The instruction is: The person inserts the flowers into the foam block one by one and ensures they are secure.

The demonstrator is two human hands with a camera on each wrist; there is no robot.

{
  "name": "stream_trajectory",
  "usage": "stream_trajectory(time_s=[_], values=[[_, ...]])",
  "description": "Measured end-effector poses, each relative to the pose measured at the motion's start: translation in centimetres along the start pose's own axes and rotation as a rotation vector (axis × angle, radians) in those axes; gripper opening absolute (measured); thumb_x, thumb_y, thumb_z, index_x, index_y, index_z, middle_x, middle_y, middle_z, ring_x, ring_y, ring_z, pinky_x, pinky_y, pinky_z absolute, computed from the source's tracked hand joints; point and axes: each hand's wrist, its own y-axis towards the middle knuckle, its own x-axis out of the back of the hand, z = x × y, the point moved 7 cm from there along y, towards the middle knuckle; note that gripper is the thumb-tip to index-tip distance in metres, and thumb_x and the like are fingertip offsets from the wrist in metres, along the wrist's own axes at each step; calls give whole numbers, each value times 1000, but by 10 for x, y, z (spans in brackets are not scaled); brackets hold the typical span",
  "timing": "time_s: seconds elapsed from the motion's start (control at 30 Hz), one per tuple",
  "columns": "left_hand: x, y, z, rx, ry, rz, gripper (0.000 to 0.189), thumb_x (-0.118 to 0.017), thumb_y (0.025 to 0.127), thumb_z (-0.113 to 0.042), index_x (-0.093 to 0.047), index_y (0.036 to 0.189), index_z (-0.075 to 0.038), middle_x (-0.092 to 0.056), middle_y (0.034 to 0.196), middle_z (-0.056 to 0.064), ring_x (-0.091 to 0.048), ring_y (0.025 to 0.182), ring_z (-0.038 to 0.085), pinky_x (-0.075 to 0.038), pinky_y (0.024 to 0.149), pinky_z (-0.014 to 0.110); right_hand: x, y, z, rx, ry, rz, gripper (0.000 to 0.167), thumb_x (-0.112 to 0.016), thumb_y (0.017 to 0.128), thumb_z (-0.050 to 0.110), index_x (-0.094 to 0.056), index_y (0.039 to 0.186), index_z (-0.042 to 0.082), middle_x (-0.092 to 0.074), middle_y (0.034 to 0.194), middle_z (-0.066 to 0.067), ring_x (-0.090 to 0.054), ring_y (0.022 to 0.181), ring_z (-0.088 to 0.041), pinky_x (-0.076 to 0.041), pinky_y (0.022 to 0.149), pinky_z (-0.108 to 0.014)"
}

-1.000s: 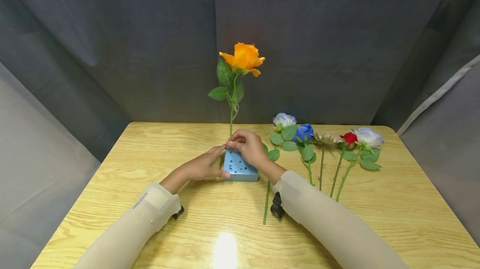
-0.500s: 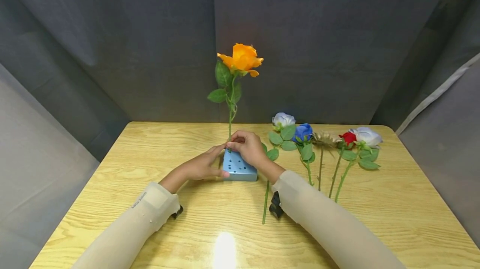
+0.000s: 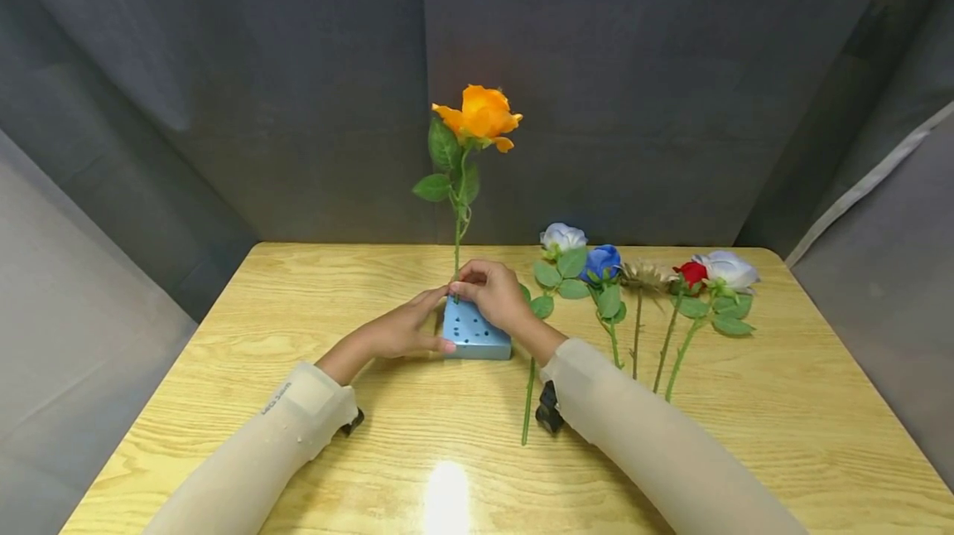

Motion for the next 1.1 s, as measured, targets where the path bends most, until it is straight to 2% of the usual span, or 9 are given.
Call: stream_trajectory(time_s=[0.53, 0.8, 1.1], values=[[0, 1, 0, 1, -4, 4, 108, -76, 92, -48, -5, 168, -22, -10, 172, 14, -14, 157, 37, -22, 123, 59, 4, -1, 3, -45, 2, -17, 12, -79, 93, 17, -77, 100, 7, -78, 94, -6, -72, 83, -17, -55, 72, -27], [2, 1, 0, 4, 2, 2, 106, -77, 92, -46, -7, 168, -20, -11, 172, 16, -14, 157, 37, -22, 123, 59, 4, -1, 4, -86, 35, 10, 18, -79, 93, 16, -76, 105, 4, -77, 99, -9, -73, 87, -18, -58, 76, -30], [1, 1, 2, 19, 14, 1, 107, -77, 90, -49, -10, 168, -21, -13, 171, 16, -17, 156, 38, -22, 123, 60, 14, -8, 7, -70, 15, 38, 25, -78, 94, 18, -76, 113, 2, -76, 107, -11, -72, 97, -22, -59, 82, -33]])
